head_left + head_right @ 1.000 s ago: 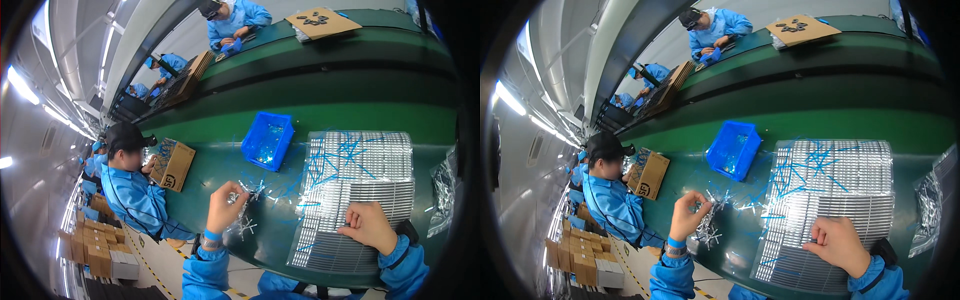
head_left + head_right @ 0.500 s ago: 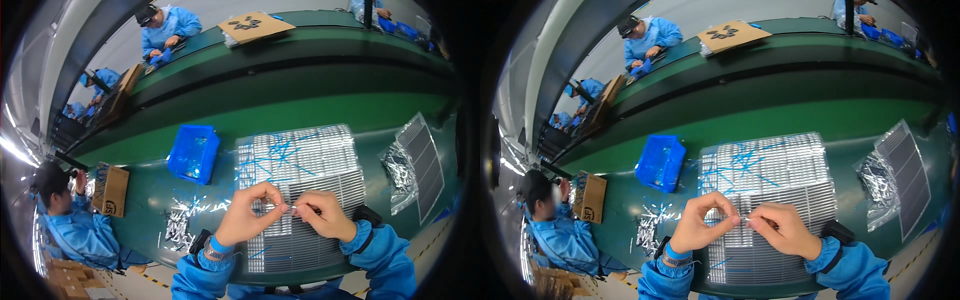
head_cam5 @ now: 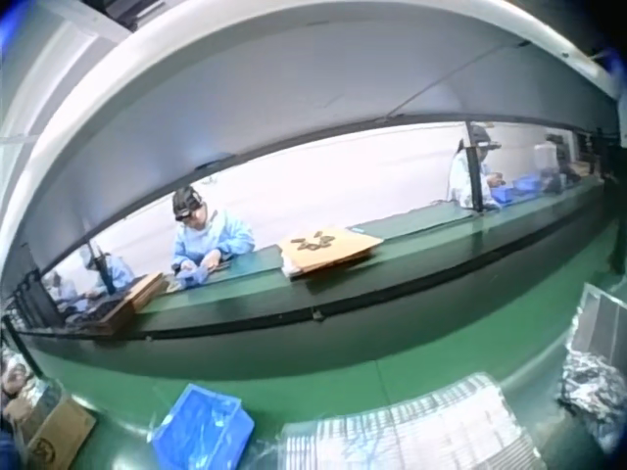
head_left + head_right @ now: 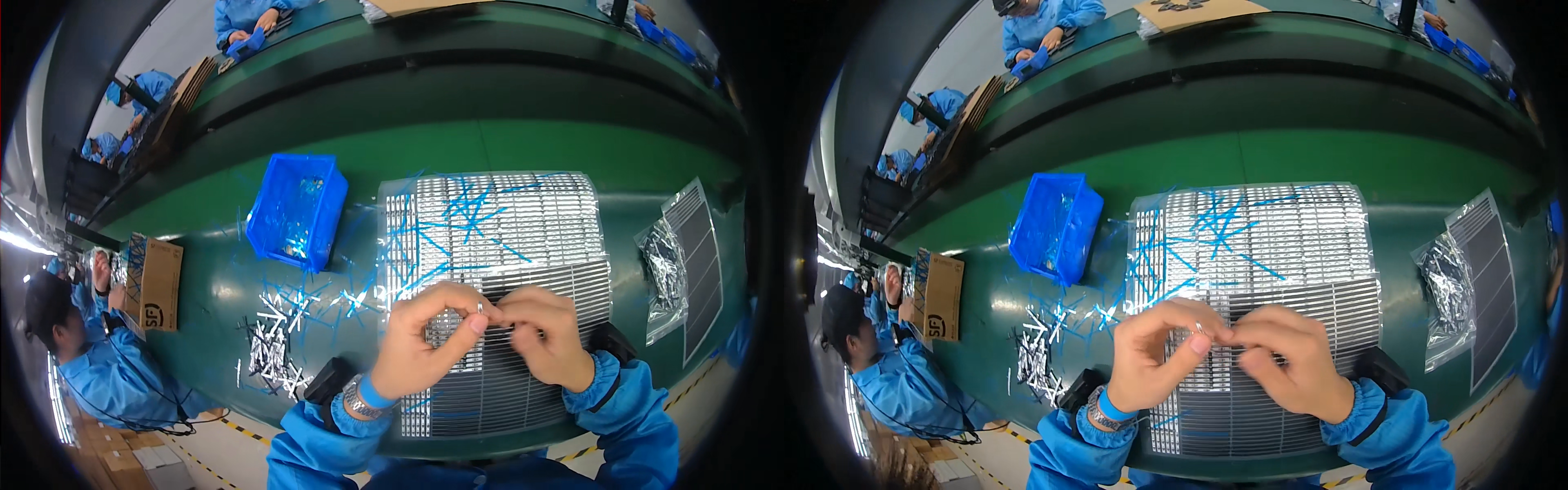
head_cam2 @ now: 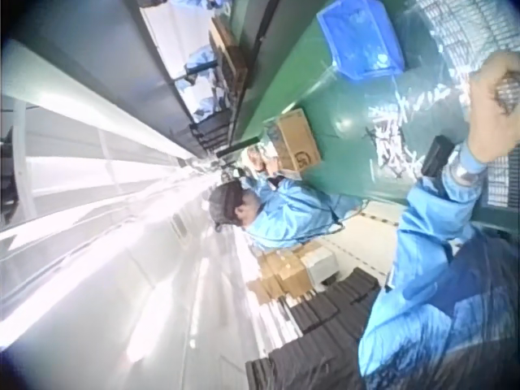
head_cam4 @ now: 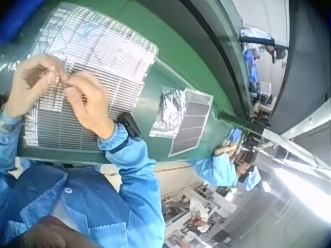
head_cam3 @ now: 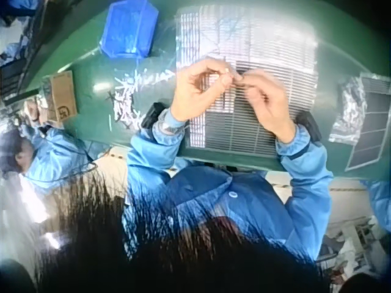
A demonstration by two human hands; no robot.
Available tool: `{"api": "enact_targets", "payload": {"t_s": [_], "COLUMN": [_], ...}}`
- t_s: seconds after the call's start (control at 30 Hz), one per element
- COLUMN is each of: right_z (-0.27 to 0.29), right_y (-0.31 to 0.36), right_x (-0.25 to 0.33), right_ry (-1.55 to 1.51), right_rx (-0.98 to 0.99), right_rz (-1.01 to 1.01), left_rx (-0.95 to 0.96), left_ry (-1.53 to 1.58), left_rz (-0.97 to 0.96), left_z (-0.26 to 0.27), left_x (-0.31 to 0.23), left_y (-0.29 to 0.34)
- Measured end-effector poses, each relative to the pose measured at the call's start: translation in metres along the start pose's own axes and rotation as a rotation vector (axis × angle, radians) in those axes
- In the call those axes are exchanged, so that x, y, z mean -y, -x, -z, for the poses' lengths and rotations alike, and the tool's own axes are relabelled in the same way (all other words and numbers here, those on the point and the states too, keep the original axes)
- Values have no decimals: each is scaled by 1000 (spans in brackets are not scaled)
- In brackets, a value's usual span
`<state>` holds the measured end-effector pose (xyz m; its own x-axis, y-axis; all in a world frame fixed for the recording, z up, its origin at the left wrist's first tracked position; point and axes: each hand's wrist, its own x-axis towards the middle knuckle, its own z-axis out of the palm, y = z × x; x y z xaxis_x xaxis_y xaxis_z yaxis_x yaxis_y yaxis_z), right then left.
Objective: The recorder is assembling small electronic components, specifically placing thin silver strips onto a grid.
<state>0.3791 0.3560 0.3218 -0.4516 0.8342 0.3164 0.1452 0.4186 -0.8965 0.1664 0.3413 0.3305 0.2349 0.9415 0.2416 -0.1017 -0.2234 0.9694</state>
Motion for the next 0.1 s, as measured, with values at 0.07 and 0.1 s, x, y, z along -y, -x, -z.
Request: {"api": "enact_targets", "payload": {"t_s": [0.07, 0.1], "right_z": [2, 2], "right_y": [2, 2], "right_x": [1, 2], "right_ry": [15, 46], "right_rx": [-106, -132], "right_rz": [-13, -1], "left_rx": [-7, 50], "left_ry": [-134, -255], "left_rz": [177, 174], "left_z": [4, 7], "left_x": [-7, -9], "left_y": [2, 2]}}
